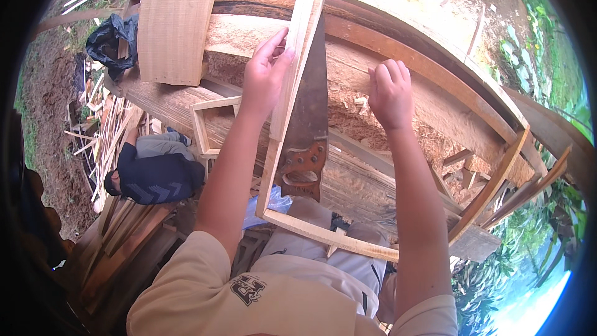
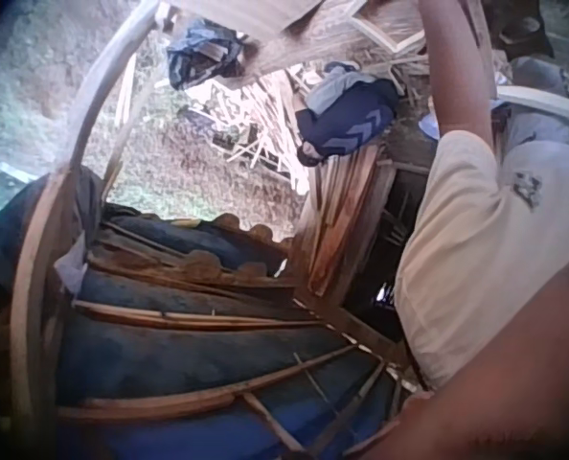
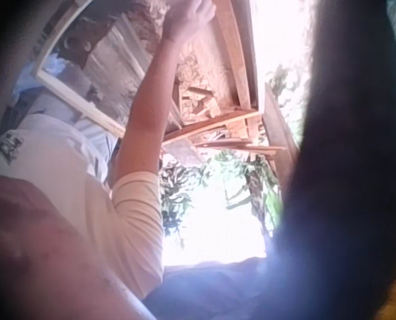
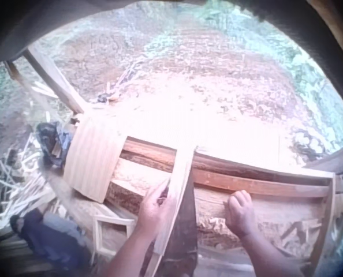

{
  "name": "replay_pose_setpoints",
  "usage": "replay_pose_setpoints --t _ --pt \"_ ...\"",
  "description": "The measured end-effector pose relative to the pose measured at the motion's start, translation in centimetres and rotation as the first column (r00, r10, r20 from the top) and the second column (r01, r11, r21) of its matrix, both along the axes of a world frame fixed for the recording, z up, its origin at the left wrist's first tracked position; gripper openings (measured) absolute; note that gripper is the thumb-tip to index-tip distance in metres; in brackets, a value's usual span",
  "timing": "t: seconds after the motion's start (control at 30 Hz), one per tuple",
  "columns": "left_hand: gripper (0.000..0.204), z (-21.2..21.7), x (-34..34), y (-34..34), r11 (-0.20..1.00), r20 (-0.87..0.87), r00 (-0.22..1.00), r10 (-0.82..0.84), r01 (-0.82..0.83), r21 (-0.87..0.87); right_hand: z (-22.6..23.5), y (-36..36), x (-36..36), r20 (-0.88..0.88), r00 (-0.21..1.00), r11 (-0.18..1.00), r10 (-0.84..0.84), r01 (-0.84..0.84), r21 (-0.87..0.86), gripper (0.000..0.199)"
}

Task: The person assembles a wooden frame by fitting thin wooden strips into a larger structure. They repeatedly position, align, and adjust the strips by hand, occasionally using a hand saw to trim or shape the wood. The work takes place on a wooden platform outdoors.

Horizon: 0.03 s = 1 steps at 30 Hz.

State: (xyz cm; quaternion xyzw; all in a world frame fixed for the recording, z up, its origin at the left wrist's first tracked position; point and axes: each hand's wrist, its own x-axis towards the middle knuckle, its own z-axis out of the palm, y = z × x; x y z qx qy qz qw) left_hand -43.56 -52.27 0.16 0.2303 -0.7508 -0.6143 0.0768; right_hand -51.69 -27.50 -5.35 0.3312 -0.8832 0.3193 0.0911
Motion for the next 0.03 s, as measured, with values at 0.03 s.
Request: replay_pose_setpoints --t 0.03 --pt "0.059 -0.16 1.18 -0.42 0.996 -0.007 0.997 -0.08 0.08 0.045 -0.13 -0.09 0.04 0.004 1.0 1.0 0.002 -0.002 0.001 0.016"
